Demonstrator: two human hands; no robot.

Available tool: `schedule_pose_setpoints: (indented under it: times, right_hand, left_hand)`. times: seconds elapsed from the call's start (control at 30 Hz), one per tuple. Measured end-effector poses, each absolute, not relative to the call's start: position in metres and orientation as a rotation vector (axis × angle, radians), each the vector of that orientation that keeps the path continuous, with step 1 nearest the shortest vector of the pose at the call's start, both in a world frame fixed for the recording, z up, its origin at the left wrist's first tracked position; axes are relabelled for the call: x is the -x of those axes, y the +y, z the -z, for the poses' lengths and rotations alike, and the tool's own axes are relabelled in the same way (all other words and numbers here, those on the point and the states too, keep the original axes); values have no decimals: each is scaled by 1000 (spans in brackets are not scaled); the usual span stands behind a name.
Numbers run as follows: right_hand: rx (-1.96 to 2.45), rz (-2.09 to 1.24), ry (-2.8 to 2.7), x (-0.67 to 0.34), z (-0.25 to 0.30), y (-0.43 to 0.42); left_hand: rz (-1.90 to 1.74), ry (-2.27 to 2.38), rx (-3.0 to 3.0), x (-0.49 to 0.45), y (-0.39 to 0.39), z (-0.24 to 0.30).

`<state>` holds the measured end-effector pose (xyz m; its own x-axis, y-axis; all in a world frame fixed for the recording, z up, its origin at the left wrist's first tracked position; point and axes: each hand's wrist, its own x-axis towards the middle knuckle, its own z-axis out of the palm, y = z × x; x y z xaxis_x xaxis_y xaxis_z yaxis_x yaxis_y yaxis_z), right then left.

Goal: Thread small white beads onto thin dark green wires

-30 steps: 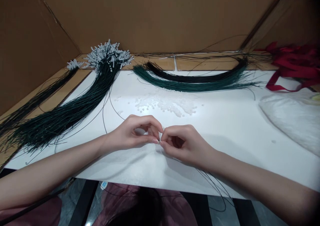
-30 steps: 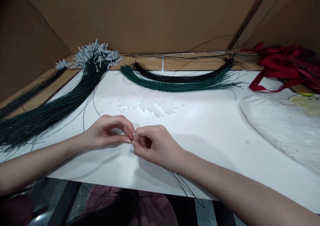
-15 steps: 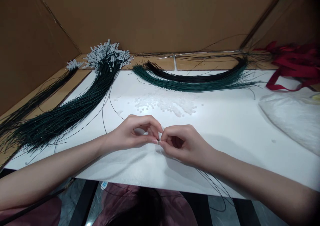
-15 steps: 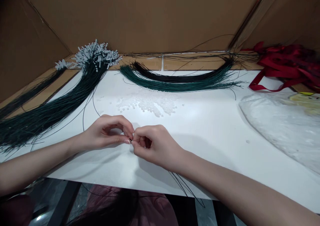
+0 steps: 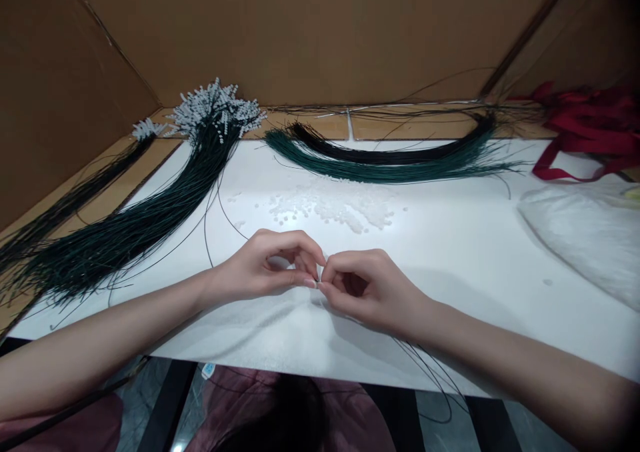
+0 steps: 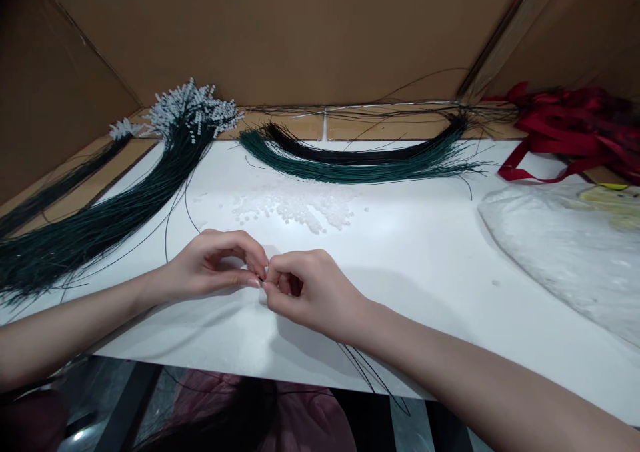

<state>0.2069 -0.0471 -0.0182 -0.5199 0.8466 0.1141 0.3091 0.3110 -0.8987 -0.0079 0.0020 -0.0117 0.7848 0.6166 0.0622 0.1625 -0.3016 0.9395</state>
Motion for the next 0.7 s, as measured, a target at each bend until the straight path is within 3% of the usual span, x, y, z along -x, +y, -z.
schedule_pose_setpoints:
  times: [0.7]
  right_hand:
    - [1041,-1168,-2014,-207,18,-48]
  left_hand:
    - [-498,603,-1865,7,2,10]
